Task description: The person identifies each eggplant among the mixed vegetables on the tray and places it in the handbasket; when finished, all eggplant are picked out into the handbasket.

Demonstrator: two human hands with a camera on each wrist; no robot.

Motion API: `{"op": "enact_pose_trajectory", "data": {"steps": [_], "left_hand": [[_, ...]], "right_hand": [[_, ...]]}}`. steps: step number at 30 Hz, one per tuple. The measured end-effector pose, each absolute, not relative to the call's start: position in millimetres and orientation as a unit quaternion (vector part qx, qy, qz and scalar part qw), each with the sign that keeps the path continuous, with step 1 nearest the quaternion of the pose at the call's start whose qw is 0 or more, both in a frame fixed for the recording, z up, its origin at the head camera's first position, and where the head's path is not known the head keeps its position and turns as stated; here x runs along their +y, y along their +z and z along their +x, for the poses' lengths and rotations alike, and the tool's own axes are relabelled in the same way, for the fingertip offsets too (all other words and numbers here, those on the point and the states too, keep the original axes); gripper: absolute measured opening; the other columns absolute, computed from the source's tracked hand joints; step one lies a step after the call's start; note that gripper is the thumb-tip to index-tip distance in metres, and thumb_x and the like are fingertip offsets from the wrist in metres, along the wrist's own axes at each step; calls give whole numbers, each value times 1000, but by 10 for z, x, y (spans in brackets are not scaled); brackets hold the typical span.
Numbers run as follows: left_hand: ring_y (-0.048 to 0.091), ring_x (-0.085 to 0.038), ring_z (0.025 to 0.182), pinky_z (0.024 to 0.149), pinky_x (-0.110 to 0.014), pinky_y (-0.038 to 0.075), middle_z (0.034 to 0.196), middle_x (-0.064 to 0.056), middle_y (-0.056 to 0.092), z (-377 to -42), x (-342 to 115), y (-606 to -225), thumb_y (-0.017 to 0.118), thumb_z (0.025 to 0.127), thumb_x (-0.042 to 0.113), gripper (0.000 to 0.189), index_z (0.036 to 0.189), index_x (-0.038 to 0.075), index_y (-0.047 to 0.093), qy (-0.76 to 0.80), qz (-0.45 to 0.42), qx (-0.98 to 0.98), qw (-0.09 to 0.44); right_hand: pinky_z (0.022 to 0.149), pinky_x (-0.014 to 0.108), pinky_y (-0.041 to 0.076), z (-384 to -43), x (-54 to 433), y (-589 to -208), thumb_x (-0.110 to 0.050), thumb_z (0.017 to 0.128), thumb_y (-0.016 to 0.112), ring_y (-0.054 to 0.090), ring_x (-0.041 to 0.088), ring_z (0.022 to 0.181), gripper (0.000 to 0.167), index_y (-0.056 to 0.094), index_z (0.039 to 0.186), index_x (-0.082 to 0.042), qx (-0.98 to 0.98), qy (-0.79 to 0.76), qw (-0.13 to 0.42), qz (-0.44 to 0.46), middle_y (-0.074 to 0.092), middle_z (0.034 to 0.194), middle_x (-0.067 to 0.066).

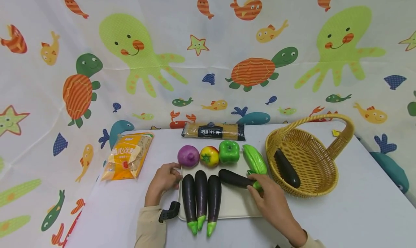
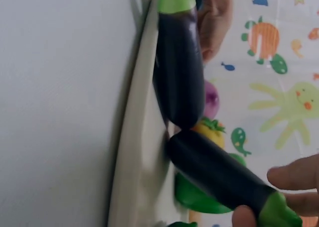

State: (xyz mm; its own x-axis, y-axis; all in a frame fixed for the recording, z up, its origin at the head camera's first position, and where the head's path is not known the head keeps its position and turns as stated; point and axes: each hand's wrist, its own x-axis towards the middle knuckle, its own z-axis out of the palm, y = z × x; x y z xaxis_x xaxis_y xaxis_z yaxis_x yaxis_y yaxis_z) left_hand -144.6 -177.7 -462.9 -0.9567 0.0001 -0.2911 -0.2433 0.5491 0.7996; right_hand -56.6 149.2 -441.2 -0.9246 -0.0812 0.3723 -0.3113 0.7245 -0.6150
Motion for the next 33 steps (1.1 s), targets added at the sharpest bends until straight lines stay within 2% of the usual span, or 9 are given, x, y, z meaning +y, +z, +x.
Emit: {"op": "enact_pose_trajectory", "data": {"steps": [4,8,12,15,20,25,28,33], "left_hand": [[61,-16,56,52,-28,55,82,-10,67,-1447,-1774,-4632,67,88,-9,38,125,-8,62,469,-70,871,130],[61,-16,55,53,-29,56,82,-10,67,-1448,-1774,-4632,67,88,-9,37,125,-8,62,468,-72,871,128],[61,-16,55,53,-30,57,83,-10,66,-1449,-1773,-4633,67,88,-9,37,125,-8,62,471,-73,870,129],[60,-16,55,53,-29,56,83,-10,66,-1449,-1773,-4633,67,89,-9,37,125,-7,62,471,-73,870,130],[60,-15,54,52,-29,56,82,-10,66,-1447,-1773,-4630,67,89,-9,37,125,-7,62,470,-73,870,129],[60,-15,54,52,-29,55,81,-10,66,-1447,-1776,-4632,66,89,-10,38,126,-8,61,472,-71,869,127],[60,-15,54,52,-28,54,81,-9,66,-1447,-1775,-4632,67,88,-10,38,126,-8,61,474,-72,868,127],[60,-15,53,51,-27,53,80,-9,66,-1449,-1776,-4638,67,87,-10,39,126,-8,61,475,-71,868,125]], "right_hand": [[55,21,45,-593,1513,-4428,3,81,82,49,0,65,27,74,106,-7,-912,352,181,106,71,103,7],[55,21,46,-623,1537,-4427,5,80,81,50,1,66,31,74,108,-6,-906,369,182,99,69,98,7],[61,24,55,-658,1563,-4416,7,81,80,60,11,76,41,69,119,-1,-893,409,171,79,69,98,9],[67,28,60,-680,1581,-4404,9,83,78,67,21,87,49,62,129,0,-878,446,161,66,69,106,12],[78,33,62,-695,1600,-4391,11,86,75,70,36,102,55,54,136,1,-852,492,166,57,68,111,16],[81,23,59,-703,1610,-4418,11,87,73,68,40,110,55,50,136,2,-834,521,177,46,67,119,23],[81,19,58,-709,1615,-4444,9,87,74,69,39,107,53,52,135,1,-834,515,190,48,67,120,23],[79,29,61,-723,1620,-4468,9,86,75,71,32,96,55,55,137,0,-842,495,207,63,68,117,18]]}}
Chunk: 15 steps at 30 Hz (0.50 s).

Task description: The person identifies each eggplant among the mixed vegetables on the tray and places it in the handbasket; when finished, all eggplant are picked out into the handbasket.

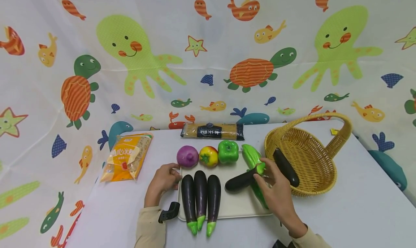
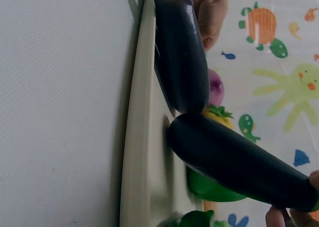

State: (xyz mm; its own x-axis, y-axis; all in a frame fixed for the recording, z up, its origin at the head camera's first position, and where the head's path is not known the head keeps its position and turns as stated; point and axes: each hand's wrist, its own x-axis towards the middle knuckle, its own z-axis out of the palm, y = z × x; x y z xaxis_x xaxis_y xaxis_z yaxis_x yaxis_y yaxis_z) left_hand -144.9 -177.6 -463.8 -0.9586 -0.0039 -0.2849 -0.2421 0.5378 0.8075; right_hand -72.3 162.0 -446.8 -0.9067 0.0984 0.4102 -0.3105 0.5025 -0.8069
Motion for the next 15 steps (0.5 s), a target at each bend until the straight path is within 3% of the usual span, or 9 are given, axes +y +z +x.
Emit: {"op": "enact_pose_trajectory", "data": {"steps": [15], "left_hand": [[61,-16,56,53,-30,56,83,-9,67,-1436,-1765,-4608,66,89,-9,38,126,-8,61,474,-69,868,128]], "right_hand": [[83,45,61,-736,1640,-4452,-1,93,72,69,38,106,62,46,150,-7,-846,518,121,26,65,123,25]]}}
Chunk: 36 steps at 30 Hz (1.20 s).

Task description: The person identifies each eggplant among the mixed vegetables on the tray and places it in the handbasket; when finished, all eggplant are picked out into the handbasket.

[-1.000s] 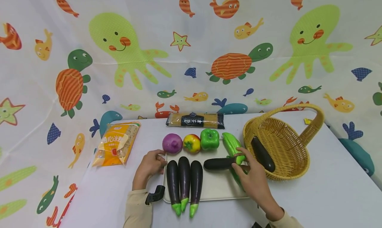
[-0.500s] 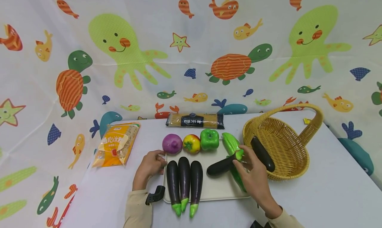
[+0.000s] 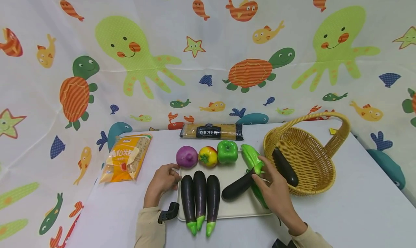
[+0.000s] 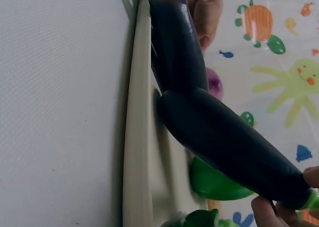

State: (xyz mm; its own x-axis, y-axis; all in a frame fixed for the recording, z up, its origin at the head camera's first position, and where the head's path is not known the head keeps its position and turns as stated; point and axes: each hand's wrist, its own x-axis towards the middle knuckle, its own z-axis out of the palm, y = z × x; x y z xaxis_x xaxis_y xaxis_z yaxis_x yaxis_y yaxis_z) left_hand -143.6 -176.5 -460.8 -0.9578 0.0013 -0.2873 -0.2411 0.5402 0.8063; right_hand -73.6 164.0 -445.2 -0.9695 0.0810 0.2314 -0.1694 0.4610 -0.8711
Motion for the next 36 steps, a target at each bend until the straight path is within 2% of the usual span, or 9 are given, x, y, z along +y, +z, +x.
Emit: {"op": "enact_pose_trajectory", "data": {"steps": [5,9,14,18,23,27,31,36], "left_hand": [[61,-17,57,53,-31,57,82,-9,68,-1438,-1769,-4618,64,89,-10,38,126,-8,61,480,-67,866,126],[62,-17,58,54,-31,57,83,-9,68,-1444,-1775,-4615,64,89,-10,38,126,-8,61,479,-65,866,125],[62,-17,57,54,-31,58,82,-10,67,-1441,-1787,-4613,65,88,-11,37,125,-9,61,486,-67,863,123],[62,-17,58,54,-31,58,82,-10,68,-1440,-1781,-4619,65,88,-11,37,125,-9,61,490,-69,860,125],[61,-17,58,55,-31,58,83,-10,69,-1443,-1760,-4628,65,89,-10,37,126,-8,61,488,-72,860,128],[62,-17,58,55,-32,59,83,-10,68,-1446,-1750,-4624,66,90,-9,36,125,-7,61,485,-66,863,127],[62,-17,58,55,-32,59,84,-10,68,-1445,-1753,-4622,66,90,-9,35,124,-7,61,486,-66,862,126],[61,-16,57,54,-31,58,83,-10,67,-1442,-1766,-4634,65,89,-10,35,124,-7,62,485,-72,862,125]], "right_hand": [[85,45,60,-742,1636,-4443,-2,94,72,69,36,106,60,46,147,-9,-845,525,100,10,64,123,23],[86,45,60,-748,1637,-4456,-2,94,72,69,34,105,55,50,144,-9,-840,531,108,16,64,124,22],[82,38,60,-773,1655,-4479,1,93,71,69,29,101,55,52,144,-9,-834,536,131,31,64,126,21],[79,31,61,-779,1700,-4436,1,94,70,70,23,97,56,51,145,-12,-826,548,129,40,65,122,18],[76,28,61,-748,1802,-4314,-3,97,68,71,17,92,51,52,144,-12,-793,601,89,51,63,117,21],[77,29,61,-732,1908,-4195,-3,98,66,72,16,90,46,53,142,-6,-763,642,55,60,61,112,21],[80,29,61,-728,2081,-4066,-4,100,64,72,15,93,46,50,144,-1,-739,669,32,72,62,115,13],[81,29,61,-751,2414,-3885,-5,101,63,71,13,99,46,53,145,-7,-742,666,17,72,61,118,5]]}}
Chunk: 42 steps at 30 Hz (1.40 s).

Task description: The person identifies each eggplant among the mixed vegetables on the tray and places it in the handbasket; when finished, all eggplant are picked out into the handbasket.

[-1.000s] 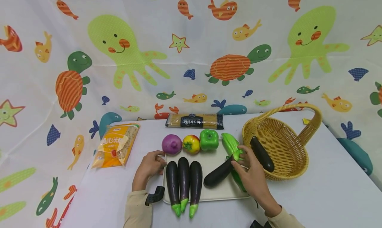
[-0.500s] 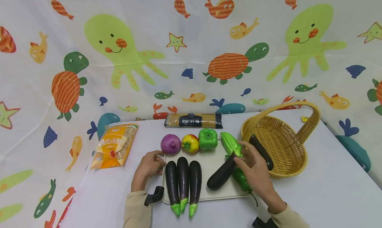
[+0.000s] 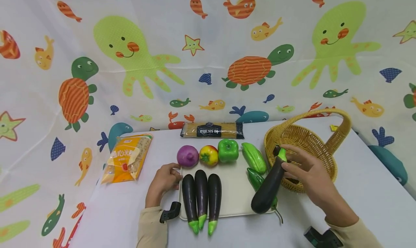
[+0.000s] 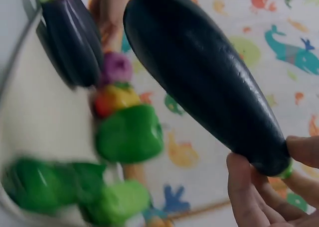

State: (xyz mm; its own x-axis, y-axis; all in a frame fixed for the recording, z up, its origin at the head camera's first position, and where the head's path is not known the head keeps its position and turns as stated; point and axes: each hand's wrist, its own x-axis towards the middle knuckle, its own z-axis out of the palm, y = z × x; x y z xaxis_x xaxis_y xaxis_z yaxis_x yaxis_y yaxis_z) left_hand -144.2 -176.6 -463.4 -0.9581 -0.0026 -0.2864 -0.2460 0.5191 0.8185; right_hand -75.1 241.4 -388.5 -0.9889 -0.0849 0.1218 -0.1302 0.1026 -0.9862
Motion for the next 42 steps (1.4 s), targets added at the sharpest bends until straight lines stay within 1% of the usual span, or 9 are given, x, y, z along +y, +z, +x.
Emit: {"op": "enact_pose_trajectory", "data": {"steps": [6,11,13,16,20,25,32,39,42], "left_hand": [[61,-15,56,54,-30,58,81,-9,67,-1445,-1768,-4641,66,88,-11,35,122,-7,63,484,-73,864,121],[61,-15,54,53,-30,57,81,-9,67,-1447,-1770,-4646,66,88,-10,35,122,-7,63,483,-74,864,119],[61,-15,54,53,-29,57,81,-9,67,-1448,-1771,-4651,66,88,-10,35,123,-7,63,484,-74,864,119],[61,-15,54,53,-29,57,81,-9,67,-1445,-1771,-4649,66,88,-10,36,123,-8,62,485,-74,863,119],[62,-16,54,53,-30,57,81,-9,68,-1446,-1775,-4651,66,88,-10,36,123,-8,62,485,-68,864,118],[61,-15,52,52,-28,55,79,-8,68,-1456,-1763,-4660,67,88,-9,35,122,-7,63,485,-70,864,117],[61,-15,52,52,-28,55,80,-9,68,-1453,-1745,-4647,67,88,-9,36,123,-7,63,483,-71,864,122],[61,-15,53,52,-28,55,80,-9,68,-1442,-1760,-4635,67,88,-9,35,123,-7,62,484,-74,863,121],[61,-15,53,52,-28,55,80,-9,67,-1443,-1763,-4650,67,88,-10,36,123,-7,62,487,-77,861,123]], "right_hand": [[81,26,60,-911,2969,-3742,0,101,59,70,12,99,46,57,144,-18,-740,669,-17,74,58,119,3],[80,23,59,-1157,3309,-3644,-11,105,57,69,9,98,44,52,146,-25,-815,574,-54,58,61,120,-11],[78,25,59,-1266,3375,-3624,-17,105,59,69,11,95,44,48,147,-22,-844,529,-67,55,63,123,-5],[76,30,59,-1422,3426,-3622,-23,104,61,69,15,91,51,42,150,-14,-869,484,-90,55,61,130,14],[80,36,60,-1617,3453,-3649,-24,104,60,67,19,96,58,37,153,-5,-876,459,-136,56,53,138,31],[89,45,60,-1855,3445,-3701,-17,104,59,64,25,109,55,38,152,1,-853,478,-201,60,51,136,30],[86,44,61,-2073,3490,-3734,-8,103,57,64,24,101,51,39,149,5,-840,476,-252,66,55,122,23],[86,46,60,-2269,3495,-3856,-7,103,54,65,30,108,51,39,150,7,-848,431,-295,91,50,138,33],[87,46,59,-2359,3473,-3945,-8,102,54,64,29,108,50,41,148,5,-846,420,-316,87,53,134,30]]}}
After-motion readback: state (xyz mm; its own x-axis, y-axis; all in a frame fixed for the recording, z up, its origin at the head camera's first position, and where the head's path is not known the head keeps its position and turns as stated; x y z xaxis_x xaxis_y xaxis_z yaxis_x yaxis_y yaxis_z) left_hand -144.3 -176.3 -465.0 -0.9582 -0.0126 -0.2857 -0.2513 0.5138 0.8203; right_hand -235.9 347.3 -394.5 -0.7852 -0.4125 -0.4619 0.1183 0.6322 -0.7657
